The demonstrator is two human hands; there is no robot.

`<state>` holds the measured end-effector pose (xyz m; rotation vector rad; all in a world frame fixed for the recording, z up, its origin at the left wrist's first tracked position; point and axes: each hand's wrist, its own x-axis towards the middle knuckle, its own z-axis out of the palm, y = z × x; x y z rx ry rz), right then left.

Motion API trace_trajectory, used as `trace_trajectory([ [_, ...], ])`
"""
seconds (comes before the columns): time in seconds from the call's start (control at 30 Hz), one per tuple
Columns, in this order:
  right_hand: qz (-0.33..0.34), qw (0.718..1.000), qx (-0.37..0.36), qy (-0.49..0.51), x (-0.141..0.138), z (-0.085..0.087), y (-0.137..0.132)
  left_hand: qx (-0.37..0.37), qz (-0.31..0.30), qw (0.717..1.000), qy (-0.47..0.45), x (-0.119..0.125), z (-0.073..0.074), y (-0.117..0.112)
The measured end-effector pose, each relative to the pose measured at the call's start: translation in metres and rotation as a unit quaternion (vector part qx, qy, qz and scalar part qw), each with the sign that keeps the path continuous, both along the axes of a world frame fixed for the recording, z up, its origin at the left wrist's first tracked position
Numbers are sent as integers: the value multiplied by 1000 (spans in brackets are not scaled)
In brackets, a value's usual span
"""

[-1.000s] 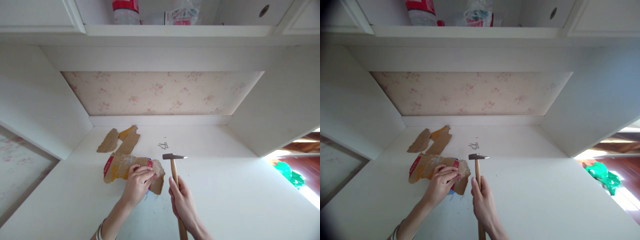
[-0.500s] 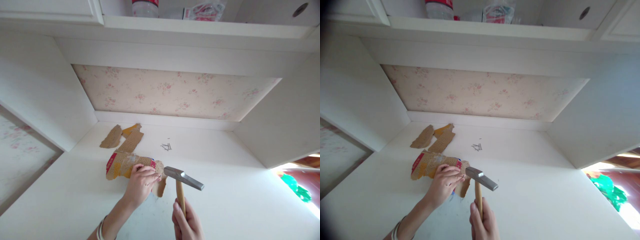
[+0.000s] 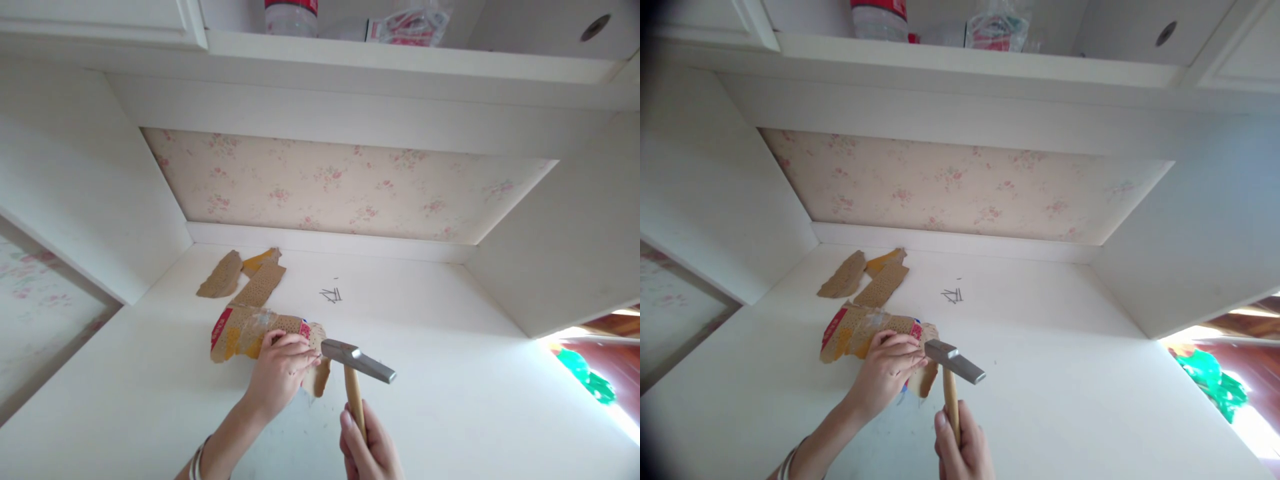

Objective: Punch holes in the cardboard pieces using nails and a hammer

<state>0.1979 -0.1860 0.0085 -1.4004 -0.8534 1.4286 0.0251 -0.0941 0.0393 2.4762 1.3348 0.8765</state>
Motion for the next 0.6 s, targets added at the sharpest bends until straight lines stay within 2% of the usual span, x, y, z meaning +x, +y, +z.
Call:
trace_trajectory([
  [0.23,18,999,-27,7,-5,-3,-1,-5,-1,1000,-10,2,5,-1],
  [0.43,4,1000,-20,12,-7,1,-2,0,-6,1000,7,1,3,0],
  [0.6,-35,999,-3,23,-7,1,-3,2,1,1000,0,1,1,0],
])
